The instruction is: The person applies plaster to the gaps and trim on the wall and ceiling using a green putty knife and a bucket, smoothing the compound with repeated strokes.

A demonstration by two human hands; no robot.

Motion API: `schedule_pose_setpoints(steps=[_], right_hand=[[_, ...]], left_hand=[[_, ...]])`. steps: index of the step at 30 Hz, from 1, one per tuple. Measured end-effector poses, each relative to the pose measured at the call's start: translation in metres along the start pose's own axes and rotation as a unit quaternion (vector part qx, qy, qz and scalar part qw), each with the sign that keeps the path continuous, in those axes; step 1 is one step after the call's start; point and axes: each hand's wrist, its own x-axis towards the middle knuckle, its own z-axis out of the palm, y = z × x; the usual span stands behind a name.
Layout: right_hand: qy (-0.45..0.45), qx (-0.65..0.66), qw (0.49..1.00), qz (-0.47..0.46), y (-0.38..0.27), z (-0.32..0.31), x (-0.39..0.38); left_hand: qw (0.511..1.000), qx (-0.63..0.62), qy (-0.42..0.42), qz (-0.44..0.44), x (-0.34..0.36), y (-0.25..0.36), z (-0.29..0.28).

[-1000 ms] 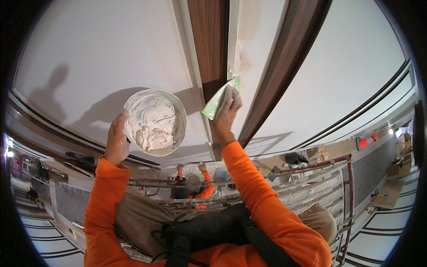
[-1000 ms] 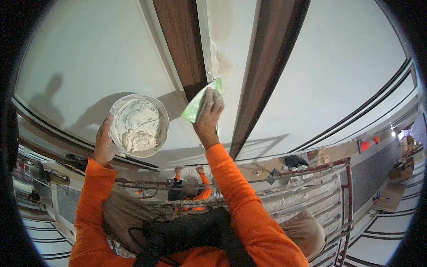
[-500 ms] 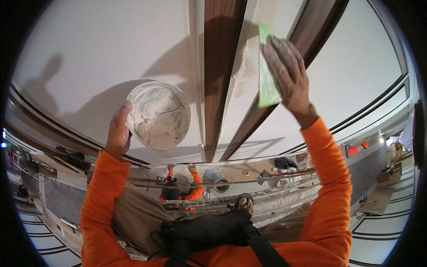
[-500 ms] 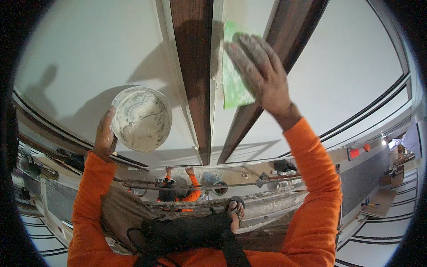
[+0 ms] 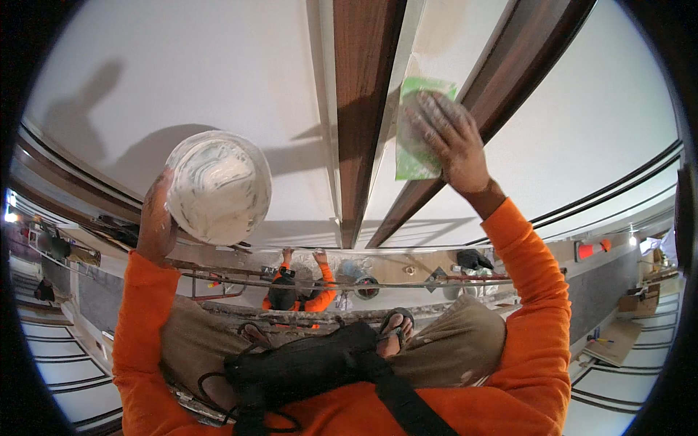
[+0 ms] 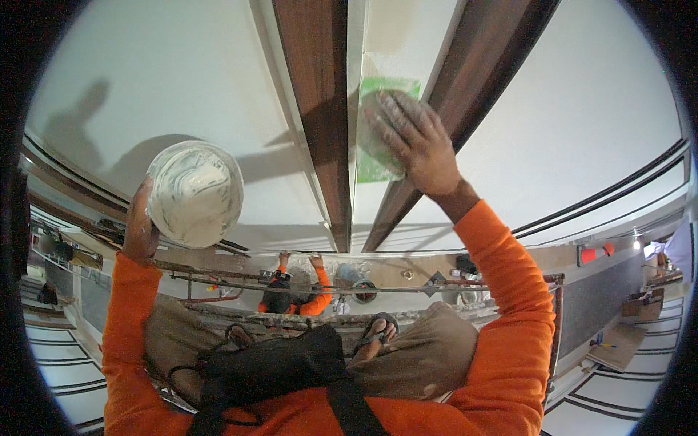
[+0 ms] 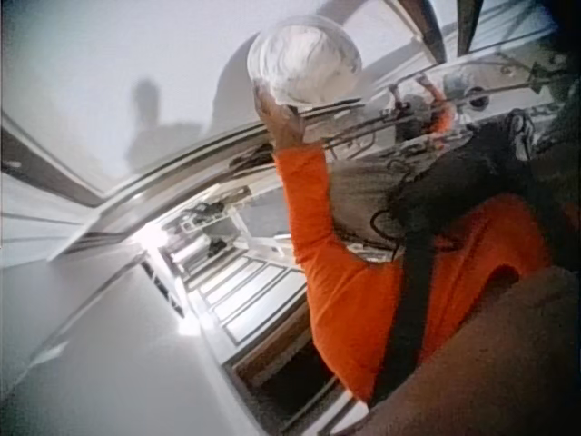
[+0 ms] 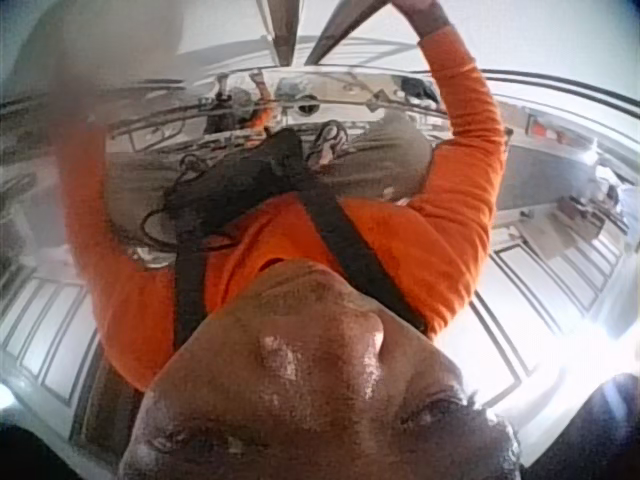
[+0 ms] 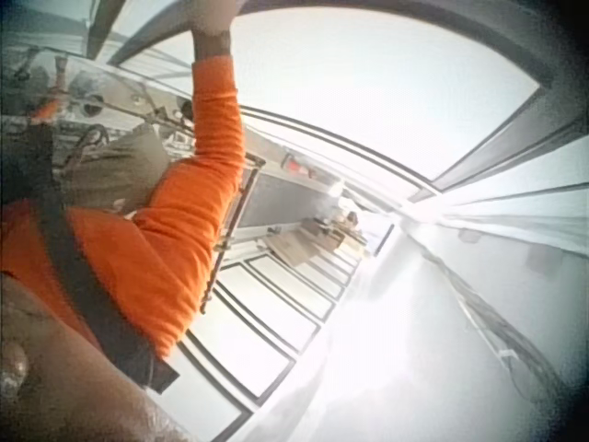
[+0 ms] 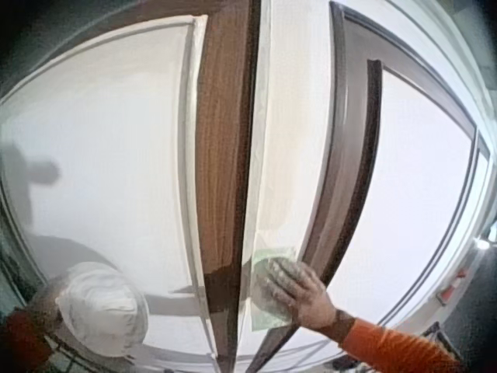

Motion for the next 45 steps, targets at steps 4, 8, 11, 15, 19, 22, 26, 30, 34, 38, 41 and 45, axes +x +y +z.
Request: schedule_pose_setpoints(steps=[4, 8, 11, 15, 19, 22, 26, 30, 34, 38, 41, 45], right_hand=[[-0.023, 0.05, 0.998, -0.001, -0.018, 0.023, -0.032], [-0.051, 0.067, 0.996, -0.005, -0.041, 0.06, -0.074], [-0.08, 0.051, 0.995, -0.007, -0.058, 0.076, -0.103], [-0.136, 0.095, 0.986, -0.017, -0.058, 0.053, -0.085], [0.063, -0.007, 0.998, -0.008, -0.014, -0.036, 0.008], [0.108, -0.017, 0.994, -0.015, 0.019, -0.067, 0.051], [0.072, -0.062, 0.995, -0.018, 0.027, -0.067, 0.056], [0.013, -0.017, 1.0, -0.02, 0.013, -0.029, 0.021], [-0.037, 0.054, 0.998, -0.011, -0.019, 0.024, -0.037], [-0.148, 0.071, 0.986, 0.002, -0.049, 0.073, -0.096], [-0.181, 0.143, 0.973, 0.02, -0.056, 0.056, -0.092], [0.083, 0.225, 0.963, 0.125, -0.05, -0.025, -0.005]], left_hand=[[0.998, 0.05, 0.034, 0.015, -0.014, 0.007, -0.018], [0.985, 0.144, 0.027, 0.086, -0.023, 0.007, -0.031], [0.992, 0.102, 0.024, 0.07, -0.023, 0.013, -0.017], [0.997, 0.02, 0.072, 0.006, -0.023, 0.018, -0.014], [0.998, 0.032, 0.045, 0.038, -0.033, 0.021, -0.003], [0.998, -0.003, 0.027, 0.051, -0.029, 0.018, -0.006], [0.998, 0.022, 0.004, 0.065, -0.035, 0.022, -0.007], [0.999, 0.019, 0.026, 0.02, -0.032, 0.017, -0.016], [0.999, 0.001, 0.028, 0.04, -0.026, 0.01, -0.031], [0.998, 0.017, 0.038, 0.042, -0.027, 0.021, -0.014], [0.999, 0.015, 0.021, 0.047, -0.03, 0.025, -0.011], [0.995, 0.04, 0.056, 0.069, -0.034, 0.023, -0.015]])
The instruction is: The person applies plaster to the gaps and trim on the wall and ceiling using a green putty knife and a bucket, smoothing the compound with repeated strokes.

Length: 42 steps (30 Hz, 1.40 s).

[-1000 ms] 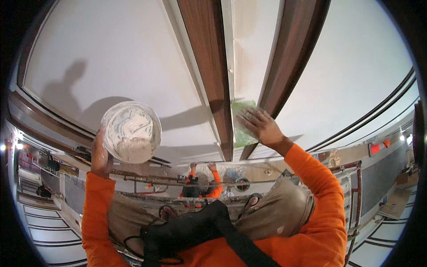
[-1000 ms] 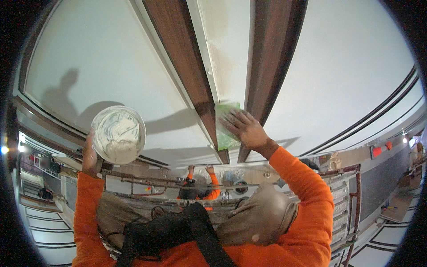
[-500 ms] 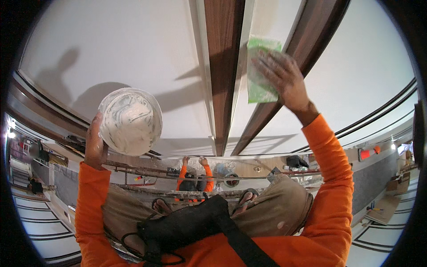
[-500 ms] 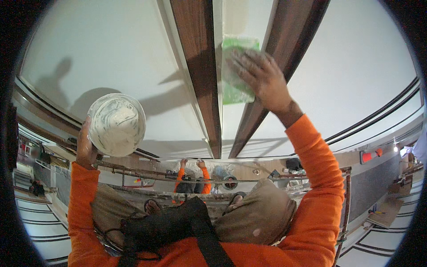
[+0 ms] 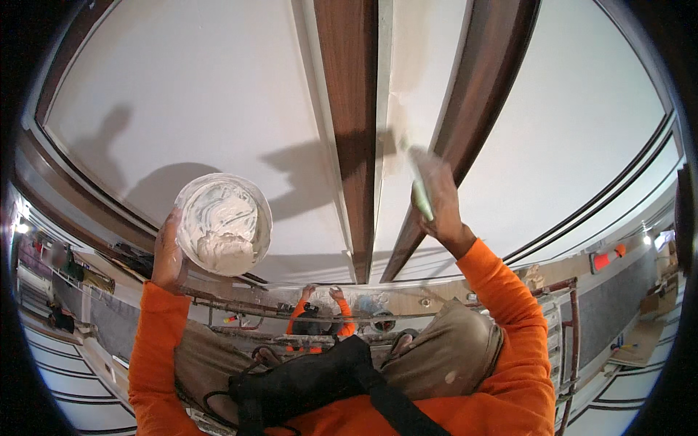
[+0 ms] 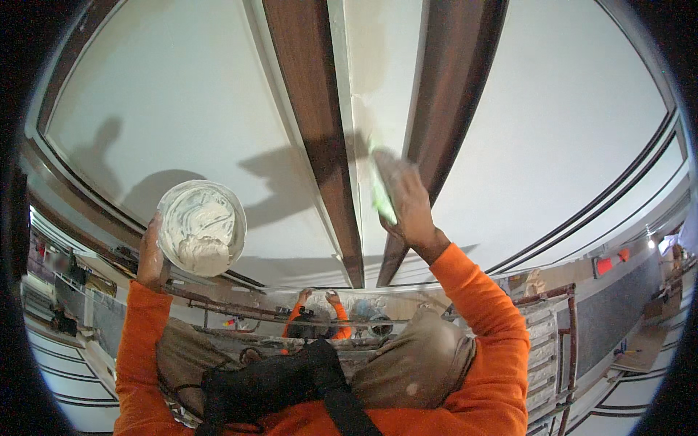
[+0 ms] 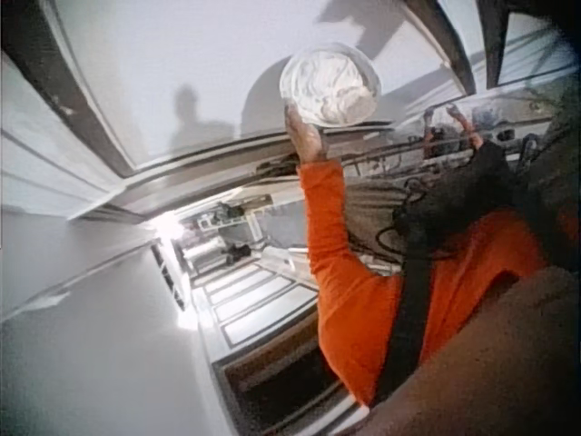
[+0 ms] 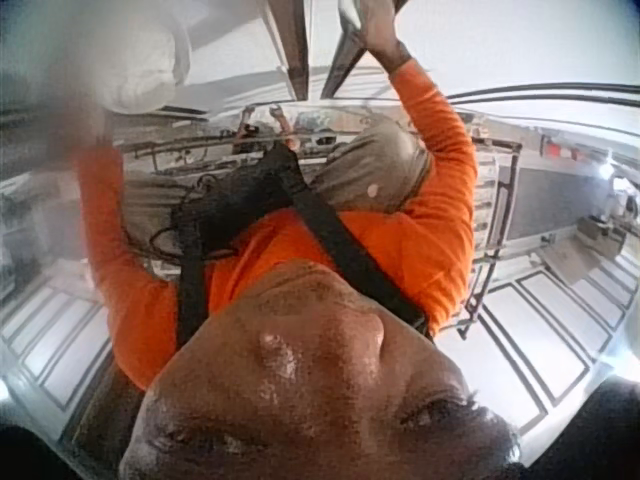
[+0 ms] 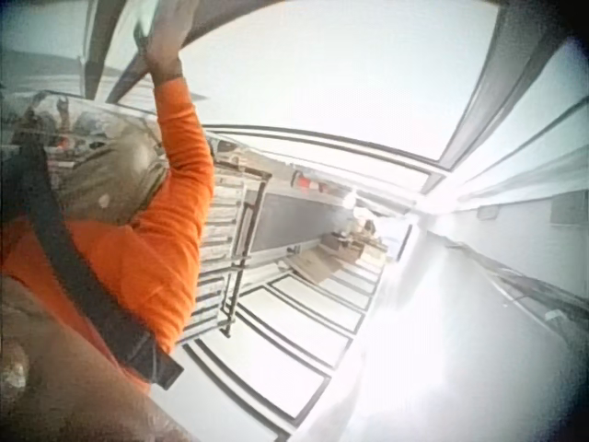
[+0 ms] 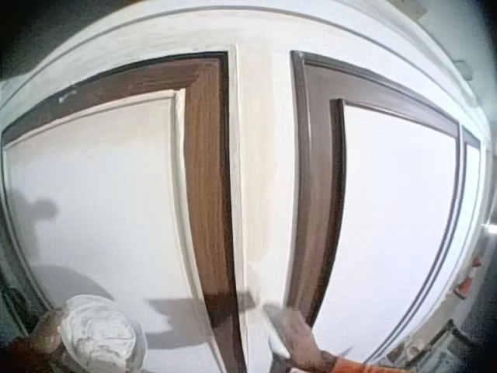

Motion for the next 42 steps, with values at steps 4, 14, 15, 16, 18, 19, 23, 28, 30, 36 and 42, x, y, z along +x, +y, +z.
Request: schedule_pose_setpoints(steps=[4, 14, 15, 16, 18, 19, 23, 28, 30, 36, 42], right_hand=[[0.198, 0.003, 0.98, 0.015, -0.004, 0.019, 0.058], [0.156, -0.059, 0.986, 0.028, -0.025, 0.064, 0.07], [0.136, 0.003, 0.99, 0.036, -0.024, 0.047, 0.062], [0.114, 0.063, 0.99, 0.046, -0.019, 0.029, 0.055], [0.12, -0.069, 0.989, -0.042, -0.004, -0.011, 0.057], [0.106, -0.157, 0.977, -0.094, 0.003, -0.036, 0.069], [0.079, -0.278, 0.945, -0.153, 0.026, -0.085, 0.121], [0.014, -0.332, 0.923, -0.196, 0.034, -0.089, 0.135], [-0.003, -0.299, 0.934, -0.193, 0.03, -0.076, 0.118], [-0.097, -0.202, 0.962, -0.155, 0.052, -0.005, 0.0], [-0.202, -0.189, 0.952, -0.134, 0.035, -0.007, -0.024]], left_hand=[[1.0, -0.008, -0.008, -0.014, 0.0, -0.005, -0.001], [0.998, -0.029, -0.052, 0.013, 0.002, -0.012, -0.004], [0.998, -0.028, -0.049, 0.02, 0.001, -0.01, -0.006], [0.999, -0.028, -0.033, 0.015, -0.001, -0.01, -0.008], [0.999, -0.033, -0.02, 0.01, -0.003, -0.009, -0.002], [0.998, -0.054, -0.032, 0.005, -0.002, -0.006, 0.005], [0.997, -0.063, -0.046, -0.016, 0.001, -0.002, 0.013], [0.997, -0.004, -0.062, 0.045, -0.003, -0.006, 0.002], [0.996, 0.035, -0.057, 0.059, -0.005, -0.006, 0.0], [0.999, -0.048, -0.019, -0.017, -0.001, -0.001, 0.012], [0.998, 0.011, -0.033, 0.045, 0.001, 0.0, 0.003]])
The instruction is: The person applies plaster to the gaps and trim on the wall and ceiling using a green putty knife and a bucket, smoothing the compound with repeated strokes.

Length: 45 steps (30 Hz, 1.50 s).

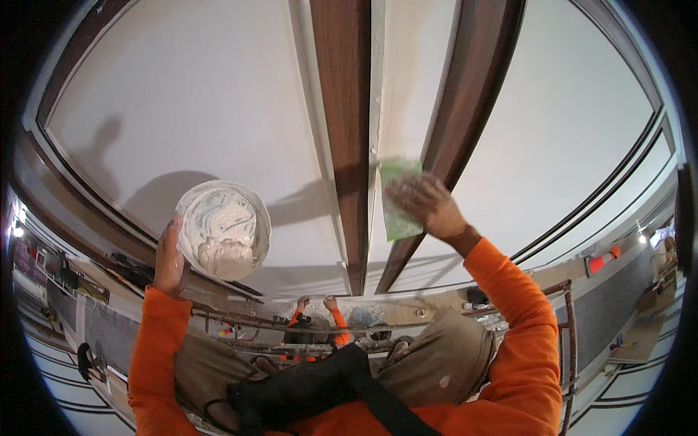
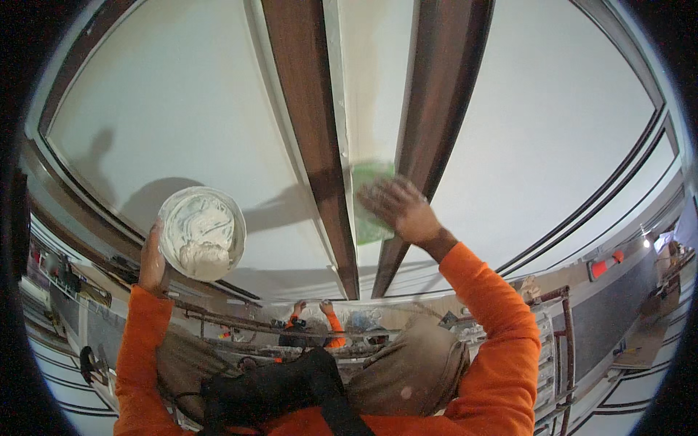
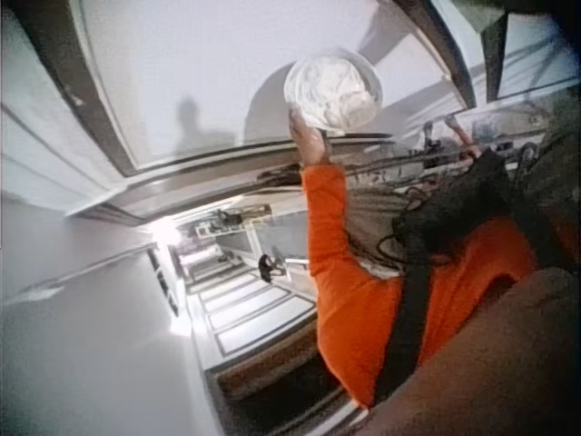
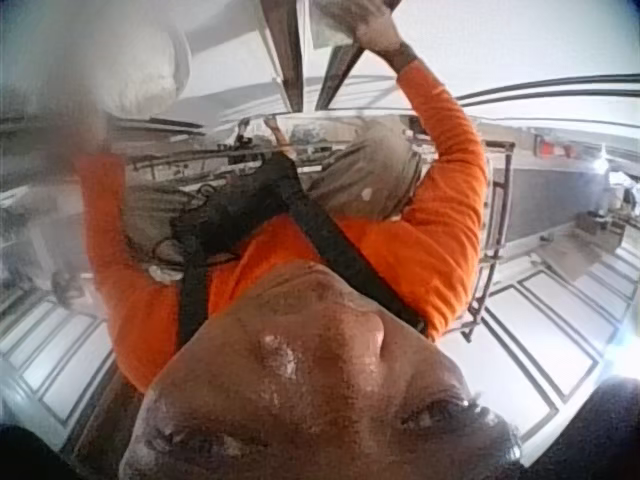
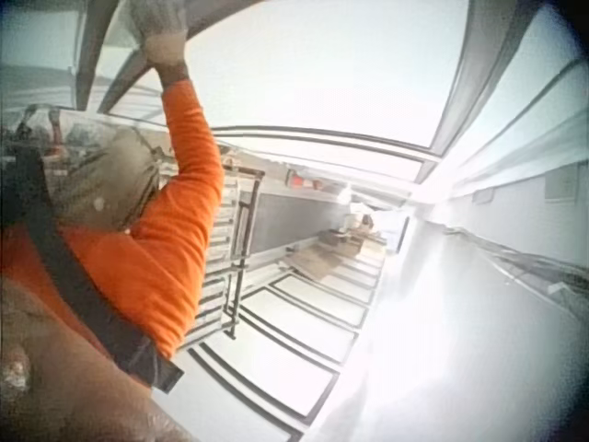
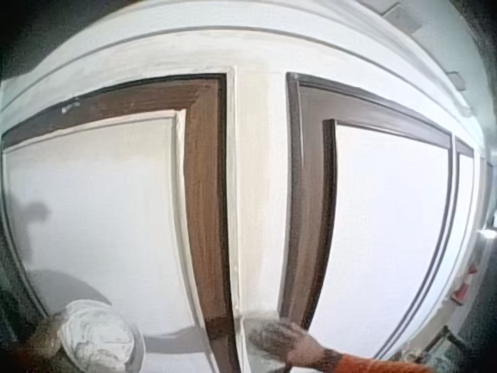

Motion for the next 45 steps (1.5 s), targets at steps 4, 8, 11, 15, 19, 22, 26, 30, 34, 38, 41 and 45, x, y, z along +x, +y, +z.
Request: schedule_pose_setpoints(steps=[4, 8, 11, 15, 19, 22, 26, 30, 34, 38, 41, 45], right_hand=[[0.207, -0.14, 0.968, -0.002, 0.048, -0.089, 0.071], [0.226, -0.177, 0.958, -0.005, 0.079, -0.121, 0.104], [0.172, -0.182, 0.968, -0.013, 0.08, -0.079, 0.093], [0.116, -0.039, 0.992, -0.029, 0.046, 0.007, 0.021], [0.043, -0.042, 0.997, -0.043, 0.021, -0.016, 0.014], [0.128, -0.175, 0.976, -0.007, 0.054, -0.11, 0.075], [0.266, -0.2, 0.943, -0.02, 0.09, -0.177, 0.142], [0.246, -0.196, 0.949, -0.01, 0.092, -0.177, 0.15], [0.192, -0.174, 0.966, -0.004, 0.075, -0.123, 0.119], [0.122, -0.084, 0.989, -0.002, 0.041, -0.052, 0.066], [0.023, -0.031, 0.999, 0.004, 0.006, 0.023, 0.008], [-0.038, -0.015, 0.999, -0.013, -0.019, 0.034, -0.009]], left_hand=[[0.997, -0.046, 0.027, -0.059, -0.006, 0.007, 0.016], [0.997, -0.069, 0.01, -0.035, -0.008, 0.003, 0.012], [1.0, -0.002, -0.026, 0.016, -0.01, 0.009, 0.016], [0.993, -0.095, -0.041, -0.06, -0.003, 0.003, 0.011], [0.997, -0.068, -0.009, -0.039, -0.003, 0.002, 0.001], [0.997, -0.067, -0.012, -0.034, -0.004, 0.002, 0.003], [0.995, -0.082, -0.044, -0.029, 0.0, -0.001, 0.004], [0.993, -0.093, -0.048, -0.047, 0.003, -0.007, -0.004], [0.994, -0.08, -0.061, -0.052, -0.002, 0.0, -0.001], [0.994, -0.081, -0.042, -0.064, -0.005, 0.0, -0.001], [0.993, -0.096, -0.033, -0.066, -0.001, 0.001, 0.004], [0.996, -0.078, 0.0, -0.033, 0.002, -0.007, -0.007]])
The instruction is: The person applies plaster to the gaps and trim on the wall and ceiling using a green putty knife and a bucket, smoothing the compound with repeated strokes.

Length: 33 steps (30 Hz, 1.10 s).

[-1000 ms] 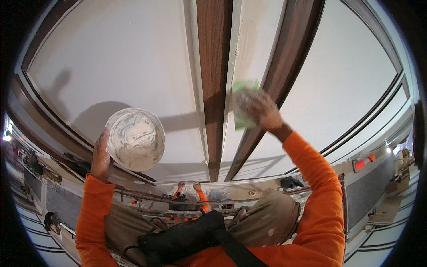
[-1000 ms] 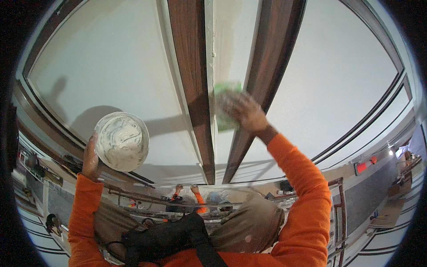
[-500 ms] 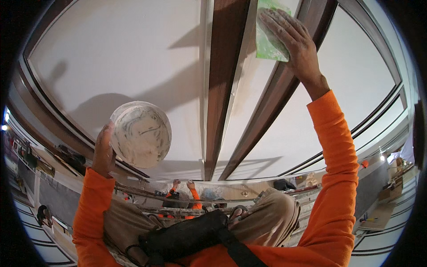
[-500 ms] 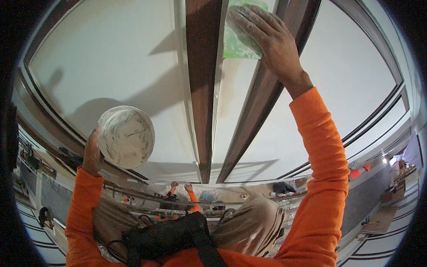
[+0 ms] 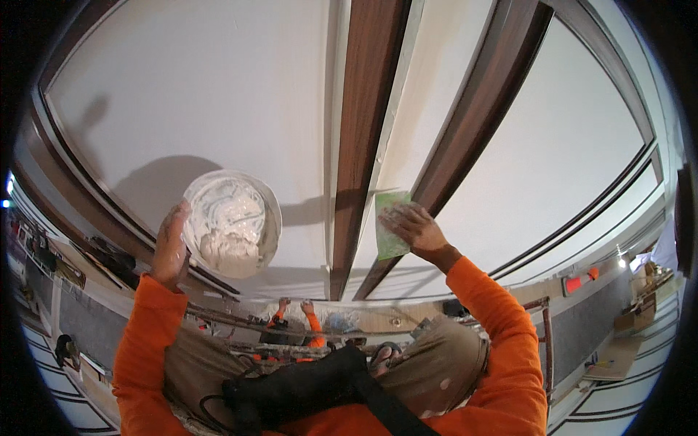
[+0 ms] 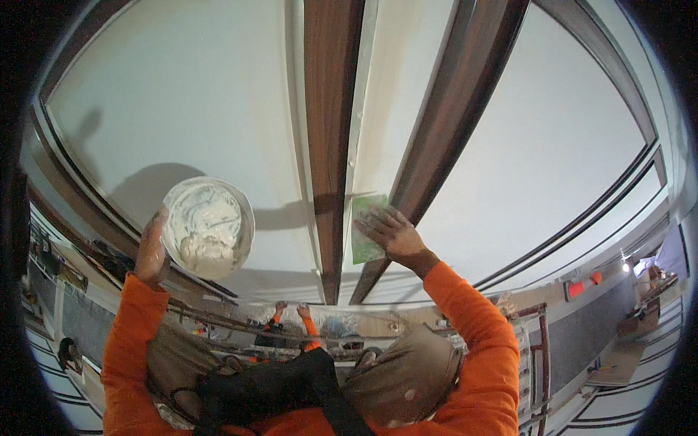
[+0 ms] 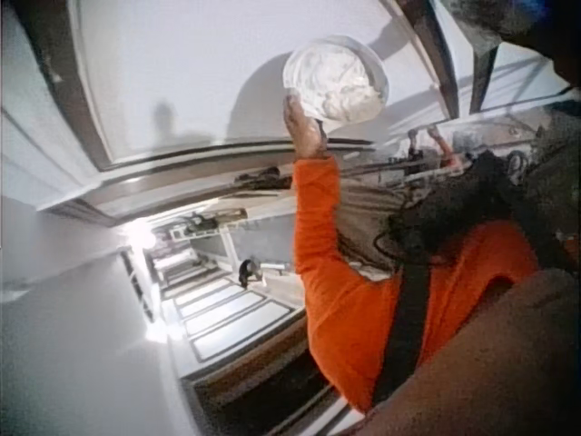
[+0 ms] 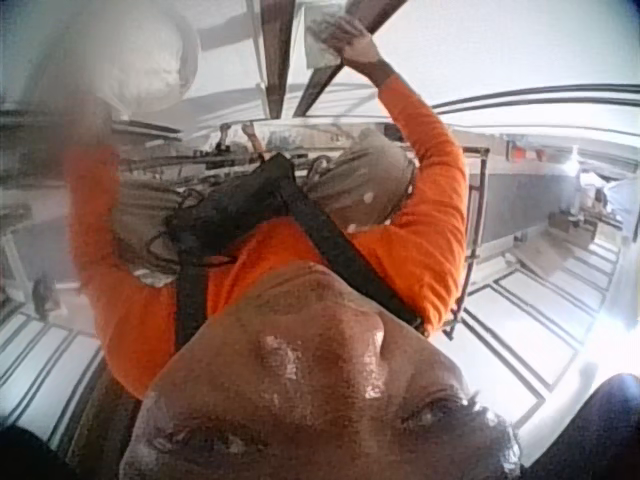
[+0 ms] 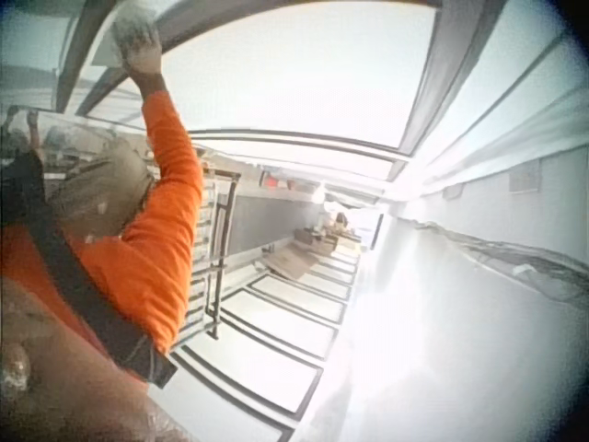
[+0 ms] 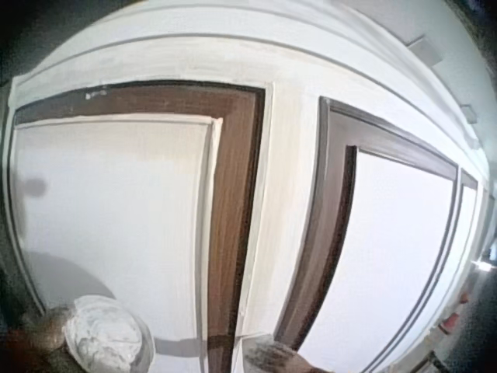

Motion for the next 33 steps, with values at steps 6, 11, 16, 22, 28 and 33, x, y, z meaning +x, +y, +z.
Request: schedule_pose_setpoints(steps=[6, 11, 16, 22, 28, 33], right_hand=[[0.227, -0.159, 0.96, 0.026, 0.08, -0.168, 0.093], [0.285, -0.155, 0.946, 0.003, 0.109, -0.214, 0.129], [0.216, -0.111, 0.97, 0.004, 0.074, -0.119, 0.091], [0.038, 0.034, 0.998, 0.033, -0.006, 0.054, -0.015], [0.05, 0.046, 0.998, -0.007, -0.003, 0.025, -0.009], [0.153, -0.005, 0.988, 0.003, 0.059, -0.128, 0.083]], left_hand=[[0.998, -0.045, -0.049, 0.014, -0.002, 0.003, 0.014], [0.997, 0.002, -0.073, 0.019, -0.001, 0.003, 0.009], [0.986, 0.111, -0.095, 0.076, -0.009, 0.012, 0.009], [0.999, 0.03, -0.032, 0.002, -0.002, 0.001, 0.005], [0.999, -0.001, -0.027, 0.024, -0.005, 0.008, 0.013], [0.999, 0.012, -0.029, 0.005, -0.003, 0.008, 0.013]])
